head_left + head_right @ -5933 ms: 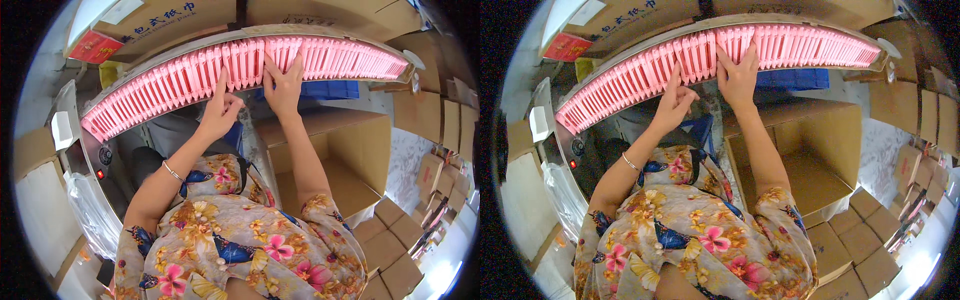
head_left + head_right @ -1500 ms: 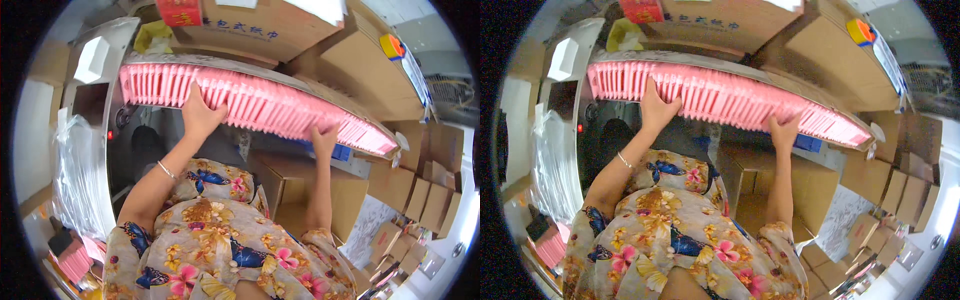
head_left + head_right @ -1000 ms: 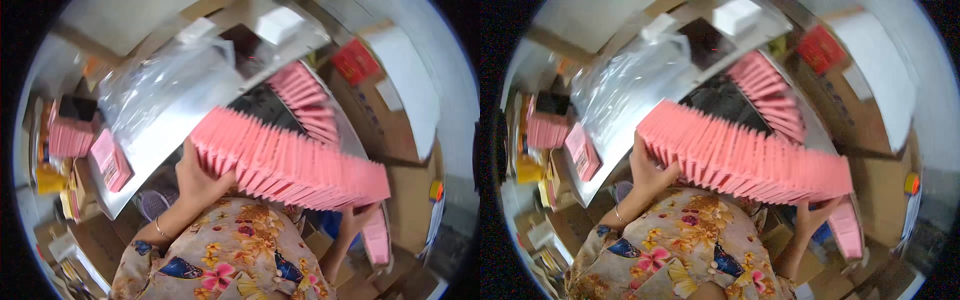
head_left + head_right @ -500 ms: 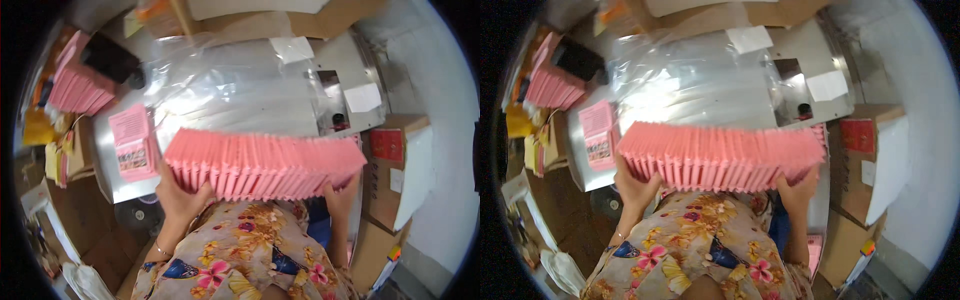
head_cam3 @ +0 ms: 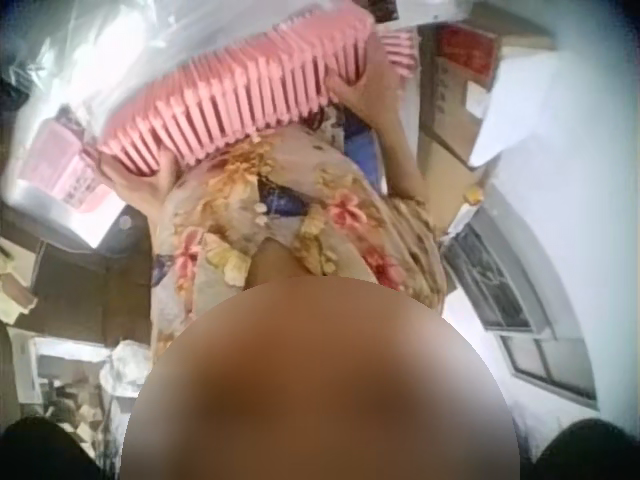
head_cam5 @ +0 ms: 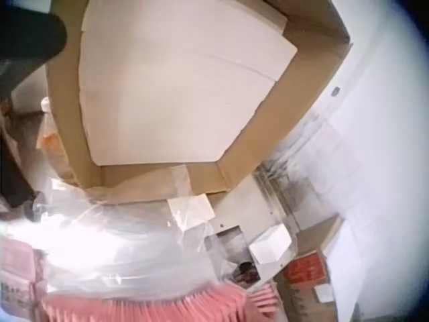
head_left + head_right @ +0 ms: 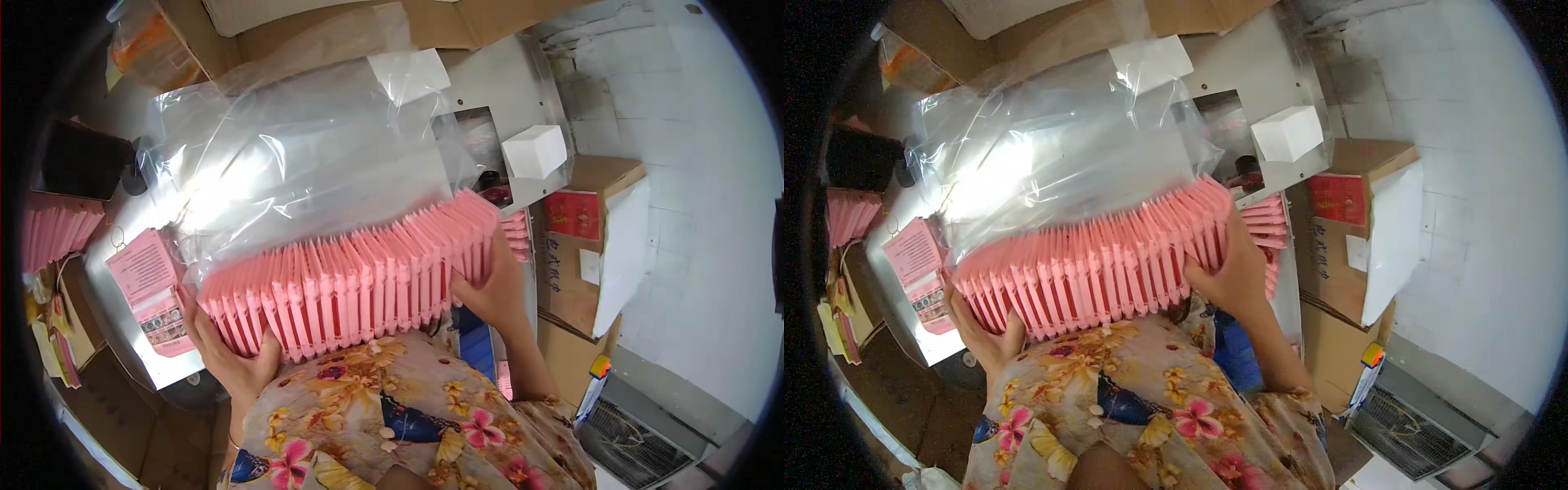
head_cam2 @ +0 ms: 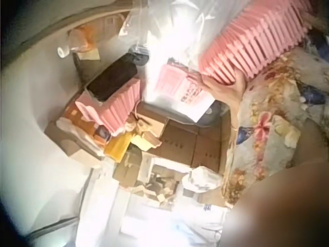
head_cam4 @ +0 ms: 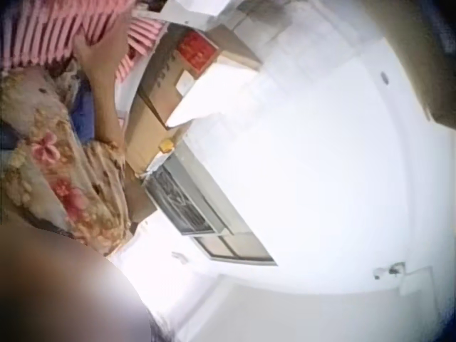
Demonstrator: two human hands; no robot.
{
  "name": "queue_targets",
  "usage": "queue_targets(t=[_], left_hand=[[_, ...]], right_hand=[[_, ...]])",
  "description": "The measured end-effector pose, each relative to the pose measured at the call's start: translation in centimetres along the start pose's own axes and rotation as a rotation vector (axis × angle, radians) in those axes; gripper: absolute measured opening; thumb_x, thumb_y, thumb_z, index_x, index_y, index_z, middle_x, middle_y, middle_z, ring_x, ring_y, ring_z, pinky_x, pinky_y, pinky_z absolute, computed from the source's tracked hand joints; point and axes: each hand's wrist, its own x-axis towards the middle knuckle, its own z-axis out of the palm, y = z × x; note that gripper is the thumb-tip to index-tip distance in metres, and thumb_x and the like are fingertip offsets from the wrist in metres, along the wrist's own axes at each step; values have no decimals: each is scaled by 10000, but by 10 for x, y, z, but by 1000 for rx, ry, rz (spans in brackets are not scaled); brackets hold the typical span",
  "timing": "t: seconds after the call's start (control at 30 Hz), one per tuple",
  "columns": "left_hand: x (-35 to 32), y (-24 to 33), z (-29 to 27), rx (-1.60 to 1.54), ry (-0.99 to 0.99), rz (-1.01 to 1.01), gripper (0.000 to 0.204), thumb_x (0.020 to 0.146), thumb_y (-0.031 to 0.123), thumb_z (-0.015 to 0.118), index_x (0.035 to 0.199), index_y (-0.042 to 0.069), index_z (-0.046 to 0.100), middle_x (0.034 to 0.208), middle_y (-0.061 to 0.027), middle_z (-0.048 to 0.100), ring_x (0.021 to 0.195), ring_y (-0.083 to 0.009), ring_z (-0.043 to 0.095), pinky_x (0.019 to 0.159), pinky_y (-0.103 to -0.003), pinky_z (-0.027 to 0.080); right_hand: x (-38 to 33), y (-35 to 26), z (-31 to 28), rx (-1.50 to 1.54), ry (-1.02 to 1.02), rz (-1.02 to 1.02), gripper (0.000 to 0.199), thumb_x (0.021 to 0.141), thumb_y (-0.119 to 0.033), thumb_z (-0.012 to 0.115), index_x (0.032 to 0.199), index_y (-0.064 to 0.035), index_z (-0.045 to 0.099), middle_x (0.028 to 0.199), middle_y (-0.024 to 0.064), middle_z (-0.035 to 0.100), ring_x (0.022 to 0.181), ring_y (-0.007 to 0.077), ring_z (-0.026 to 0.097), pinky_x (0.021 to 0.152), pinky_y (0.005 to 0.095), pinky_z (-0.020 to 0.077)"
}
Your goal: Count, organize, and pack pink paper slips into plastic sleeves and then into cardboard boxes.
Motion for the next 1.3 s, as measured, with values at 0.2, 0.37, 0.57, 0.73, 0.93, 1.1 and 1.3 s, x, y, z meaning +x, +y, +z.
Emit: queue_targets(t=[0.2, 0.37, 0.57, 0.73, 0.93, 1.1, 1.3], left_hand=[[34, 3, -2, -70, 21, 90, 907, 644, 142, 688, 1475, -37, 372, 1561, -260, 287, 1481, -417, 245, 1170, -478, 273], [37, -3, -9, -125, -197, -225, 595, 698, 56, 672, 1253, 6, 464, 1107, -121, 531, 921, -146, 561, 820, -317, 484], [24, 24, 15, -469, 283, -310, 460, 766, 33, 732, 1138, 26, 461, 1033, -67, 477, 907, -148, 476, 816, -282, 412], [29, 20, -4, -571, 174, -377, 371, 855, 5, 694, 1150, 28, 471, 742, 53, 411, 651, -33, 369, 581, -204, 270], [-12, -4, -14, -212, 144, -252, 658, 808, 172, 776, 1377, -12, 501, 754, -19, 462, 665, -103, 450, 625, -242, 355], [-38, -49, -19, -402, -235, -398, 838, 798, 12, 635, 1535, -34, 238, 1502, -269, 312, 1395, -380, 328, 1131, -427, 282], [-13, -17, -20, -24, -2, 118, 677, 753, -155, 592, 1411, -44, 481, 1253, -274, 616, 1165, -378, 631, 937, -374, 508]], right_hand=[[58, -13, -4, -103, -93, -220, 914, 674, -290, 734, 1460, 14, 380, 1585, 303, 194, 1049, 434, 629, 804, 421, 545], [89, -10, -2, -27, -222, -260, 768, 697, -178, 715, 1390, 18, 449, 1496, 283, 364, 1197, 403, 558, 968, 409, 462], [83, 12, 11, 39, -97, -389, 667, 732, -155, 699, 1337, 12, 473, 1143, 187, 551, 1089, 360, 541, 988, 403, 420], [71, 30, 35, 848, 201, -87, 327, 890, 0, 561, 1213, -14, 511, 997, 34, 492, 899, 89, 465, 808, 228, 377], [43, 47, 11, 414, -2, -99, 450, 883, -12, 579, 1309, 15, 436, 1094, 80, 478, 989, 150, 463, 882, 280, 379], [26, 19, 3, 202, -101, -348, 647, 928, -142, 588, 1492, 31, 324, 1472, 222, 390, 1351, 307, 410, 1087, 407, 341], [41, 56, 21, 167, -56, -175, 580, 918, -168, 627, 1434, 23, 444, 1221, 231, 647, 1104, 306, 650, 937, 380, 484]])
